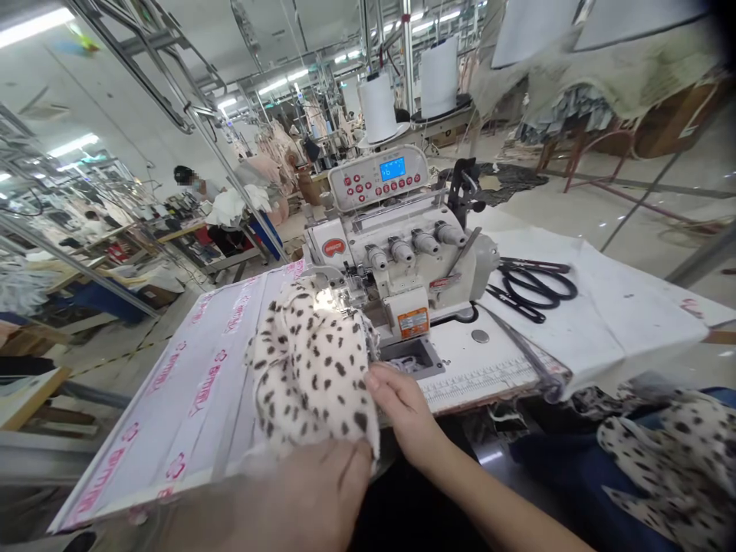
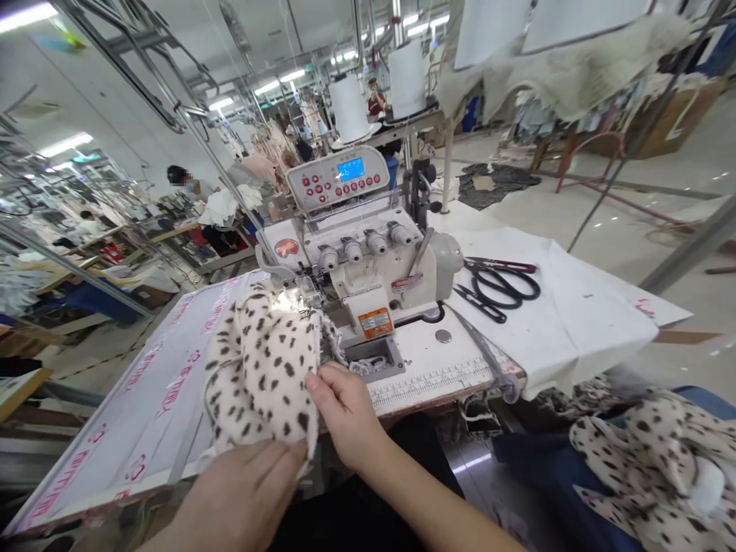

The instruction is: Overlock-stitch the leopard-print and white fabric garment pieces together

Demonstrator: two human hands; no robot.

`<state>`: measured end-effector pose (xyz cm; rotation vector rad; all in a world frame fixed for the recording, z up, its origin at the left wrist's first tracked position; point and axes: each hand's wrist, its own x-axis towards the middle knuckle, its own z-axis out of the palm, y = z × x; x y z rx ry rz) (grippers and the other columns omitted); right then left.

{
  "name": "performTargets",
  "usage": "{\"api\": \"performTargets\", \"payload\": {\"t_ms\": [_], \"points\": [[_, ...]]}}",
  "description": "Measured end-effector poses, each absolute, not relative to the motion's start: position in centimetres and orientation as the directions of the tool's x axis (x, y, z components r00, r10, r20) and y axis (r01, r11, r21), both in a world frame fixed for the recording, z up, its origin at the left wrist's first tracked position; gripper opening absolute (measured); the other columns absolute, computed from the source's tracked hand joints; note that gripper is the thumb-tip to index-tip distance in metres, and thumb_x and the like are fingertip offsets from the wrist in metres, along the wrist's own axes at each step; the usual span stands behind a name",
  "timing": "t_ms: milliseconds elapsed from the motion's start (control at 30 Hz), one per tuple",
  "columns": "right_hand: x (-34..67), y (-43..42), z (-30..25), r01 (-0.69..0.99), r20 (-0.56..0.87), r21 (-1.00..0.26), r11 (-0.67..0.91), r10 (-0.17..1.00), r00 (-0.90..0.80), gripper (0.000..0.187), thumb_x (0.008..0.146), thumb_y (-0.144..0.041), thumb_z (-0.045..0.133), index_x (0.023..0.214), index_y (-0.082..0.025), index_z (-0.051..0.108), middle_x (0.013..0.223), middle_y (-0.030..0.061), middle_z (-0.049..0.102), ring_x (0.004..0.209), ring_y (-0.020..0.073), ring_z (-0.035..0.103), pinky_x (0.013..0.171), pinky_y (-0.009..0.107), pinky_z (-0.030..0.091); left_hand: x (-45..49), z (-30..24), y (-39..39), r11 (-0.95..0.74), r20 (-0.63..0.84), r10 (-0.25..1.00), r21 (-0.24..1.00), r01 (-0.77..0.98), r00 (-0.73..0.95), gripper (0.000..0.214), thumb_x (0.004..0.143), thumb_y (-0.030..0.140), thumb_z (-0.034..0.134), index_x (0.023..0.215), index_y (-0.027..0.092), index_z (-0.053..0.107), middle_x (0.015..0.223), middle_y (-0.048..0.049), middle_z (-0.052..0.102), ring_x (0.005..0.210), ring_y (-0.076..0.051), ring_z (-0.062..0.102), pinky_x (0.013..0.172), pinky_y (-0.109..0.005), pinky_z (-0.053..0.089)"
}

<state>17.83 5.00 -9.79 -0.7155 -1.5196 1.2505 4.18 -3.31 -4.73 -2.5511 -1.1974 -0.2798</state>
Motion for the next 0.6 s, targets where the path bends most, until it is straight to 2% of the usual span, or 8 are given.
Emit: {"api": "performTargets", "payload": {"t_ms": [67, 133, 200, 233, 300, 333, 433, 600], "points": [[17.8, 5.1, -9.9, -0.082, 0.282, -0.959, 0.27, 0.905, -0.319, 0.032, 0.085, -0.033, 0.042, 0.057, -0.019, 0.035, 0.061, -0.0028, 0.036, 0.06, 0.0122, 0.039, 0.056, 0.024, 0.031, 4.9, -5.4, -2.5, -0.625, 0.252, 0.731, -0.128, 0.77, 0.634, 0.021, 0.084, 0.015, 0.038, 0.096, 0.016, 0.055, 0.066, -0.0014, 0.058, 0.055, -0.014, 0.053, 0.047, -0.026, 0.044], [17.7, 5.2, -10.1, -0.02, 0.267, -0.961, 0.276, 0.909, -0.32, 0.032, 0.084, -0.032, 0.044, 0.057, -0.019, 0.033, 0.06, -0.0033, 0.036, 0.059, 0.0119, 0.038, 0.055, 0.024, 0.03, 5.1, -4.8, -1.2, -0.631, 0.223, 0.765, 0.074, 0.772, 0.604, 0.018, 0.085, 0.017, 0.039, 0.092, 0.017, 0.056, 0.071, -0.0015, 0.058, 0.063, -0.013, 0.055, 0.055, -0.025, 0.046], [17.7, 5.4, -10.4, -0.009, 0.277, -0.957, 0.291, 0.898, -0.343, 0.033, 0.084, -0.03, 0.044, 0.056, -0.019, 0.031, 0.059, -0.0035, 0.035, 0.059, 0.0116, 0.038, 0.055, 0.024, 0.029, 4.8, -3.5, 0.6, -0.58, 0.324, 0.804, 0.237, 0.779, 0.5, 0.017, 0.086, 0.017, 0.041, 0.09, 0.019, 0.057, 0.082, -0.0023, 0.058, 0.078, -0.012, 0.055, 0.069, -0.024, 0.047], [17.8, 5.4, -10.5, -0.017, 0.282, -0.955, 0.296, 0.89, -0.358, 0.034, 0.084, -0.03, 0.045, 0.055, -0.019, 0.03, 0.059, -0.0036, 0.035, 0.059, 0.0114, 0.038, 0.056, 0.023, 0.029, 4.6, -2.9, 1.6, -0.541, 0.403, 0.813, 0.257, 0.801, 0.42, 0.018, 0.085, 0.015, 0.042, 0.093, 0.018, 0.057, 0.091, -0.0036, 0.057, 0.087, -0.013, 0.054, 0.077, -0.025, 0.046], [17.9, 5.5, -10.5, -0.029, 0.286, -0.954, 0.298, 0.88, -0.38, 0.036, 0.082, -0.03, 0.048, 0.054, -0.019, 0.029, 0.059, -0.0039, 0.034, 0.059, 0.0111, 0.037, 0.055, 0.023, 0.029, 4.0, -2.2, 3.7, -0.462, 0.526, 0.799, 0.226, 0.858, 0.292, 0.019, 0.084, 0.016, 0.046, 0.099, 0.016, 0.056, 0.102, -0.0065, 0.054, 0.099, -0.016, 0.049, 0.087, -0.03, 0.043], [18.0, 5.5, -10.4, -0.03, 0.287, -0.954, 0.299, 0.878, -0.384, 0.036, 0.082, -0.03, 0.049, 0.054, -0.019, 0.028, 0.059, -0.004, 0.033, 0.058, 0.0109, 0.037, 0.055, 0.023, 0.029, 3.8, -2.1, 4.7, -0.432, 0.532, 0.803, 0.208, 0.877, 0.269, 0.02, 0.083, 0.018, 0.048, 0.101, 0.016, 0.056, 0.105, -0.0071, 0.052, 0.102, -0.017, 0.048, 0.089, -0.032, 0.041], [18.1, 5.6, -10.2, -0.025, 0.287, -0.953, 0.301, 0.876, -0.389, 0.038, 0.081, -0.028, 0.05, 0.053, -0.019, 0.026, 0.059, -0.0044, 0.031, 0.057, 0.0105, 0.035, 0.054, 0.023, 0.029, 3.1, -2.5, 6.6, -0.426, 0.48, 0.824, 0.179, 0.887, 0.299, 0.021, 0.083, 0.021, 0.05, 0.102, 0.017, 0.056, 0.106, -0.0065, 0.052, 0.103, -0.018, 0.046, 0.09, -0.035, 0.041], [18.1, 5.6, -9.9, -0.01, 0.288, -0.951, 0.308, 0.876, -0.386, 0.037, 0.081, -0.026, 0.05, 0.052, -0.018, 0.028, 0.058, -0.0045, 0.032, 0.057, 0.0105, 0.037, 0.054, 0.023, 0.03, 2.7, -3.0, 6.8, -0.456, 0.486, 0.797, 0.095, 0.885, 0.358, 0.019, 0.084, 0.018, 0.048, 0.1, 0.015, 0.056, 0.105, -0.0068, 0.053, 0.102, -0.018, 0.047, 0.089, -0.034, 0.042]]}}
